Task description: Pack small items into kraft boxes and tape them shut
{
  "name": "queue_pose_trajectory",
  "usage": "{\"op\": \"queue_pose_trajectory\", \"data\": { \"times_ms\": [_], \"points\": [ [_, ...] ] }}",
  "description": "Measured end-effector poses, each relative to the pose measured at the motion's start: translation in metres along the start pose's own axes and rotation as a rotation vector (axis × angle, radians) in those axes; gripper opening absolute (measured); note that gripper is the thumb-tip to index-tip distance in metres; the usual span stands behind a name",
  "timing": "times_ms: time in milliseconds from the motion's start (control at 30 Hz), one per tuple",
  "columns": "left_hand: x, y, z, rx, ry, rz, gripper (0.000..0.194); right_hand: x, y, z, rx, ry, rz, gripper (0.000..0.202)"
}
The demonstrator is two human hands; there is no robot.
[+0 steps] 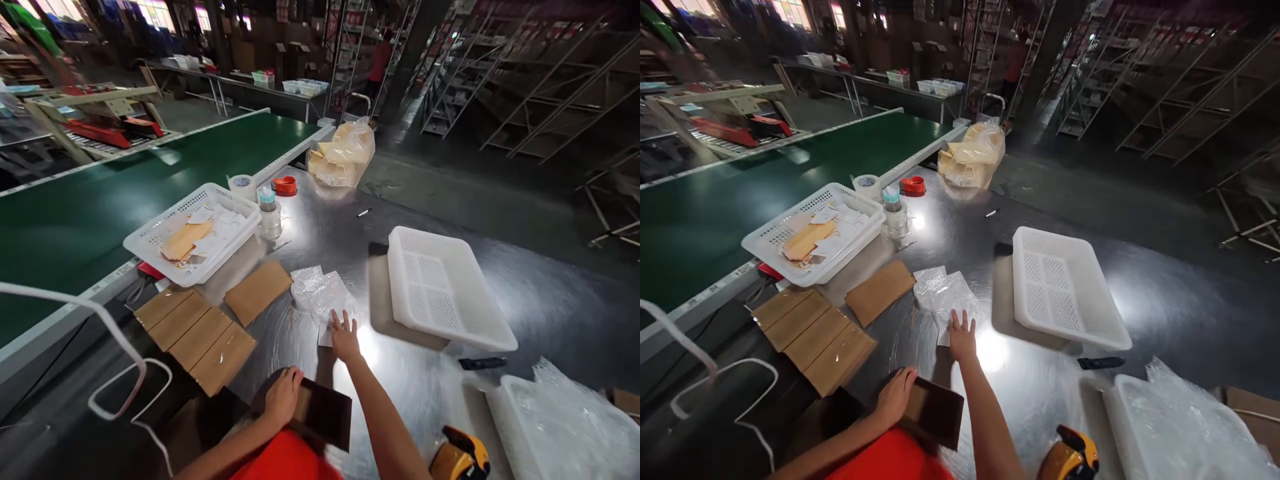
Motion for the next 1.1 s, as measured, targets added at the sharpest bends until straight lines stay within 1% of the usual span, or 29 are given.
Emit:
{"op": "queue_pose_trajectory", "data": {
  "times_ms": [67,100,133,200,267,300,333,400,467,533,600,667,733,767,833,933,1000,1100],
  "points": [
    [-0.002,-0.001,0.001,0.005,-0.001,-0.007,0.040,-0.002,-0.009,-0.007,-0.015,-0.015,-0.022,0.052],
    [-0.003,-0.001,0.002,0.006,0.000,-0.009,0.041,-0.004,-0.019,-0.007,-0.038,-0.022,-0.032,0.049],
    [-0.005,-0.003,0.002,0.006,0.000,-0.008,0.043,-0.006,-0.033,-0.006,-0.083,-0.026,-0.050,0.045],
    [-0.007,-0.006,0.004,0.003,-0.002,-0.010,0.045,-0.011,-0.071,0.001,-0.232,-0.035,-0.136,0.035],
    [-0.008,-0.008,0.005,0.003,-0.002,-0.014,0.045,-0.014,-0.112,0.015,-0.396,-0.041,-0.264,0.026],
    [-0.009,-0.009,0.005,0.004,-0.001,-0.017,0.045,-0.015,-0.128,0.024,-0.445,-0.035,-0.318,0.024],
    [-0.009,-0.010,0.006,0.007,-0.001,-0.021,0.044,-0.014,-0.139,0.034,-0.460,-0.021,-0.351,0.024],
    [-0.008,-0.010,0.006,0.013,-0.003,-0.027,0.045,-0.008,-0.148,0.054,-0.428,0.030,-0.399,0.027],
    [-0.006,-0.010,0.006,0.019,-0.013,-0.034,0.045,0.004,-0.142,0.077,-0.376,0.071,-0.475,0.032],
    [-0.003,-0.009,0.004,0.026,-0.025,-0.036,0.046,0.027,-0.126,0.102,-0.319,0.057,-0.589,0.034],
    [-0.001,-0.006,0.003,0.041,-0.029,-0.031,0.045,0.057,-0.101,0.127,-0.221,-0.014,-0.686,0.026],
    [0.002,-0.004,0.002,0.056,-0.027,-0.021,0.044,0.087,-0.071,0.151,-0.090,-0.082,-0.745,0.020],
    [0.004,-0.003,0.001,0.058,-0.029,-0.012,0.045,0.107,-0.043,0.170,0.017,-0.087,-0.780,0.018],
    [0.005,-0.004,0.000,0.055,-0.029,-0.009,0.045,0.111,-0.031,0.175,0.049,-0.068,-0.797,0.018],
    [0.006,-0.004,0.000,0.053,-0.025,-0.003,0.047,0.111,-0.016,0.176,0.103,-0.025,-0.852,0.016],
    [0.006,-0.005,0.000,0.059,-0.017,0.004,0.049,0.100,0.001,0.160,0.252,0.033,-0.928,0.017],
    [0.006,-0.006,-0.001,0.061,-0.020,0.003,0.050,0.092,0.010,0.145,0.347,0.056,-0.909,0.016],
    [0.005,-0.007,0.000,0.060,-0.034,0.000,0.050,0.086,0.026,0.124,0.401,0.054,-0.805,0.018]
  ]
}}
Point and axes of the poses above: each hand's wrist, its own z-axis away from the middle knuckle, its own y-axis out of the palm, x = y × z, the point moved 8 cm from there along -z, towards the middle knuckle, and after that the axes turned 9 degrees about -x, right-handed, at the moved point
